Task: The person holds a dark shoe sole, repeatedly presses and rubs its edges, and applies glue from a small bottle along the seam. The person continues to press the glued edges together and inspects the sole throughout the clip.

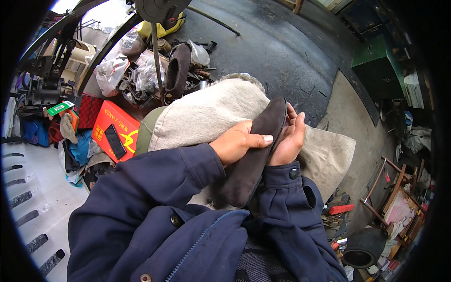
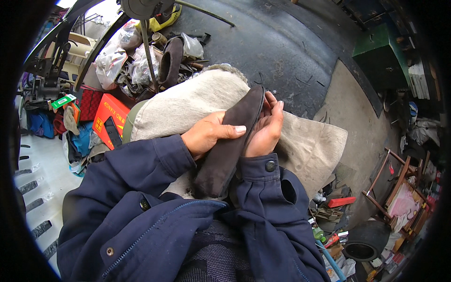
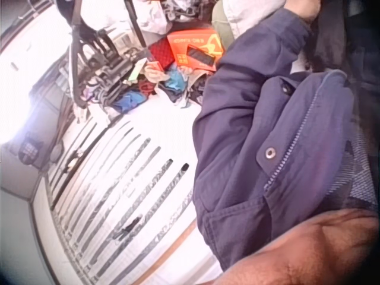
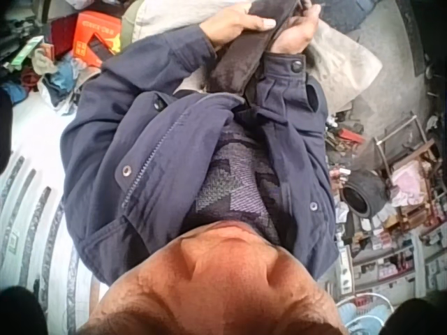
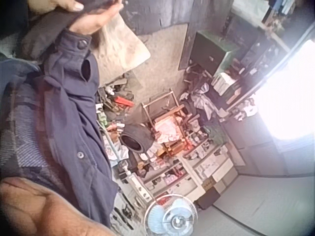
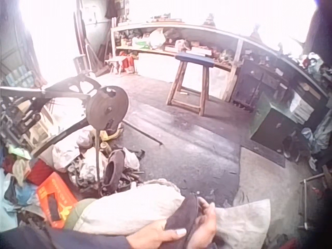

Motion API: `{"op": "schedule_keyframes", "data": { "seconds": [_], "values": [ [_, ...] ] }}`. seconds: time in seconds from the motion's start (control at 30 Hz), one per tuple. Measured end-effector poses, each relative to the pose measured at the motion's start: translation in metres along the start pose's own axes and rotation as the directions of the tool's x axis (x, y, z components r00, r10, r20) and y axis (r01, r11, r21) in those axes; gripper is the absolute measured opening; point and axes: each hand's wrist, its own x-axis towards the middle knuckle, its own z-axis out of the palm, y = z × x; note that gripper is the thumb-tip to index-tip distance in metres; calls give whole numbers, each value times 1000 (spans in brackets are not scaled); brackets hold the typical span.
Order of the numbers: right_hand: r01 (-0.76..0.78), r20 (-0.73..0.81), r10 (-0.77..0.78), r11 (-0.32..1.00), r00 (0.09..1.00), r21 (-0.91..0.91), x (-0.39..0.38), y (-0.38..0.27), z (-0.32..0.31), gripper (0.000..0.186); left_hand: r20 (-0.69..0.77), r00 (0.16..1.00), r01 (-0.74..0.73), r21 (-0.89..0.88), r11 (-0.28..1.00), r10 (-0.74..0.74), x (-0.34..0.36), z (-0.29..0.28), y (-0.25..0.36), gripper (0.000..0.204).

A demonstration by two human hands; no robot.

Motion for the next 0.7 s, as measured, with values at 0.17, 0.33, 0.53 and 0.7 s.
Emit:
{"op": "schedule_keyframes", "data": {
  "seconds": [0.17,0.33,0.53,0.7],
  "values": [
    [-3,26,4,999,1000,-38,6,8,-5,56,-138,988,49,-130,990,-67,-5,5,10,42],
    [15,56,-5,982,998,-188,12,11,-10,55,-204,977,24,-158,987,-56,-8,9,12,38],
    [104,97,-82,961,992,-255,8,9,-4,52,-167,982,64,-156,986,-91,-4,5,7,40],
    [104,108,-80,963,991,-247,7,8,-1,53,-167,984,45,-118,992,-65,-4,4,4,41]
  ]
}}
